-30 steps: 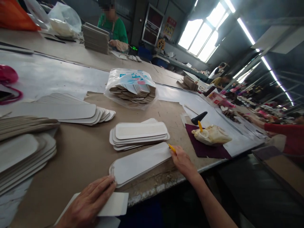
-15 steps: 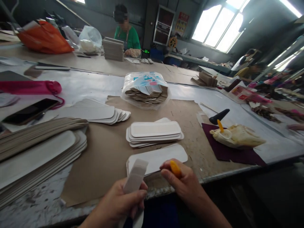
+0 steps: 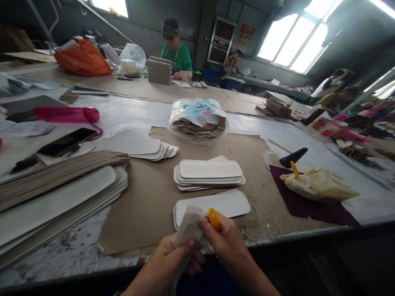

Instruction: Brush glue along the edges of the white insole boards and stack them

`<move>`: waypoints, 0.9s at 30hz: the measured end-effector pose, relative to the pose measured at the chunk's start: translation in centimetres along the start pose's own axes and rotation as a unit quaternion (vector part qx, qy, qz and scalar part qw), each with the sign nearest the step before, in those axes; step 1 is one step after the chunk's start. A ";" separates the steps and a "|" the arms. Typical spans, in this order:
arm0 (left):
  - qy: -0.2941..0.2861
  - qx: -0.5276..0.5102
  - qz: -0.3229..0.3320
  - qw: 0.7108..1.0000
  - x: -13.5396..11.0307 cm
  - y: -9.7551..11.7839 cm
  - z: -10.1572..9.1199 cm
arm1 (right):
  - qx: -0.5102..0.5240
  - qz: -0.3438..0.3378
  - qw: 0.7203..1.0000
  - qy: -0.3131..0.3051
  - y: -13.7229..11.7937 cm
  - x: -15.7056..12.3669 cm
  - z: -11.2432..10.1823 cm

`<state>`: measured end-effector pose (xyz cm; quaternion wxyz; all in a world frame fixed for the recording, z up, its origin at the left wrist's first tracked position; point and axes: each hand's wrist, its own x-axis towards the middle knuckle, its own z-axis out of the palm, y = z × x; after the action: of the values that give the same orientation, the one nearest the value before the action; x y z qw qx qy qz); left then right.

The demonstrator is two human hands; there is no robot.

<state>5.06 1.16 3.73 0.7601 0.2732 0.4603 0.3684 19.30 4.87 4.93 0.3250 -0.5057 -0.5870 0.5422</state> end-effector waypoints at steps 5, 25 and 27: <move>0.053 -0.074 0.012 0.996 0.1 -0.2 0.3 | 0.108 0.051 0.993 -0.016 0.4 0.0 0.8; 0.111 -0.024 0.088 0.990 0.5 -3.1 0.9 | 0.177 0.109 0.976 0.063 1.6 -0.9 0.9; 0.055 0.079 0.133 0.986 0.6 -4.1 0.8 | 0.187 0.117 0.970 0.097 1.7 -1.0 0.2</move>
<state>7.25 -0.86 0.67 0.6535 0.3706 0.4889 0.4433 19.81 3.64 3.41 0.4034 -0.5515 -0.3773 0.6251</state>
